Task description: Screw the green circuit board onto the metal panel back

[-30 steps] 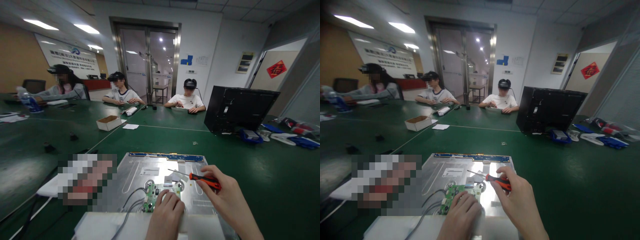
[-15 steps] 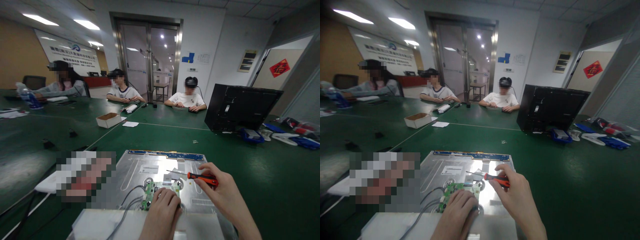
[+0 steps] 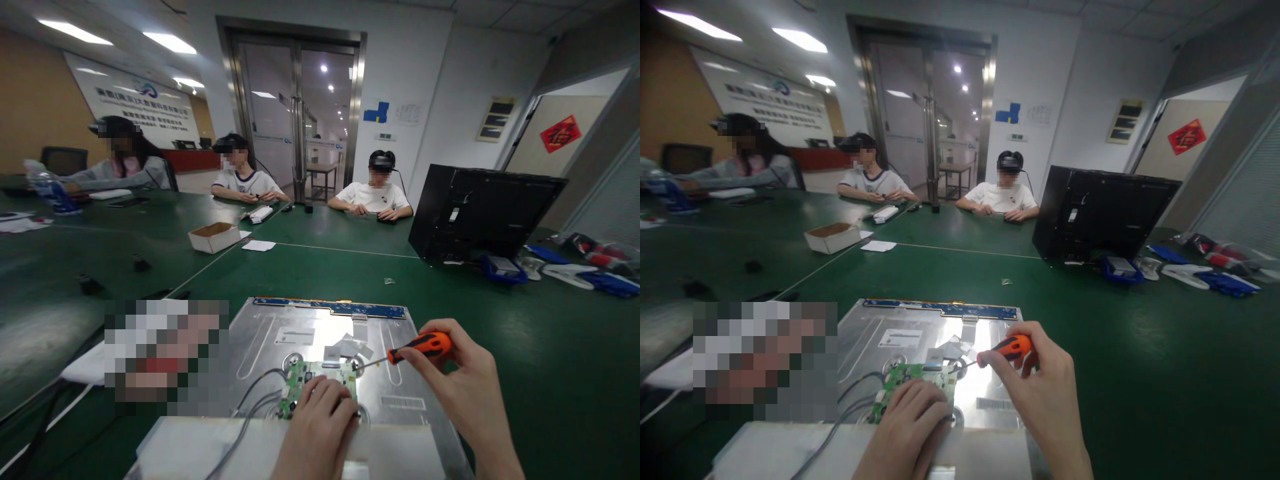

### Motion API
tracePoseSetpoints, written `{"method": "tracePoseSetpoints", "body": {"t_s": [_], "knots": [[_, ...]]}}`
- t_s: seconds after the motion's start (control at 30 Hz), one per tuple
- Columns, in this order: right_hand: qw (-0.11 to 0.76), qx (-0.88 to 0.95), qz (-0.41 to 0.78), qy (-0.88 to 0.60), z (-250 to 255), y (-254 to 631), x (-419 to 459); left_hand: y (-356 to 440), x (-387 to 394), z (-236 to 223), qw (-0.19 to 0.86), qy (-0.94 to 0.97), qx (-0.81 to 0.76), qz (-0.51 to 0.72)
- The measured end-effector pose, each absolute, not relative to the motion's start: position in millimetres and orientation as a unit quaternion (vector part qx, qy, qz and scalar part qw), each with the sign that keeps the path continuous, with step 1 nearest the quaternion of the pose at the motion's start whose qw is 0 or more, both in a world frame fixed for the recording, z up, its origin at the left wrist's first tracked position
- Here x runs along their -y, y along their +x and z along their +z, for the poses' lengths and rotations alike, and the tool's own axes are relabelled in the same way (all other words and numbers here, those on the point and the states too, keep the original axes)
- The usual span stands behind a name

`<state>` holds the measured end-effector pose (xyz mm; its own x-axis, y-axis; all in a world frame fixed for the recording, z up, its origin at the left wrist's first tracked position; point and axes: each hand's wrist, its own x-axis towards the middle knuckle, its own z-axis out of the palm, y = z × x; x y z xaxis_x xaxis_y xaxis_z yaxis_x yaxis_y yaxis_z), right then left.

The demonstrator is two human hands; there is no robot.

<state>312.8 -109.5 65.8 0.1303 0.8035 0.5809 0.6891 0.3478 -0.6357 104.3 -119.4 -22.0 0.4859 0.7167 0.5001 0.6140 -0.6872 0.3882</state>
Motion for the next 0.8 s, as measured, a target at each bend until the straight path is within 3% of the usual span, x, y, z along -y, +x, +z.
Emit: {"method": "tracePoseSetpoints", "body": {"t_s": [0.8], "knots": [[0.445, 0.711, 0.114, -0.533, 64, 304, 112, 111, 115, -29, 0.045, 0.836, -0.412, 0.359]]}}
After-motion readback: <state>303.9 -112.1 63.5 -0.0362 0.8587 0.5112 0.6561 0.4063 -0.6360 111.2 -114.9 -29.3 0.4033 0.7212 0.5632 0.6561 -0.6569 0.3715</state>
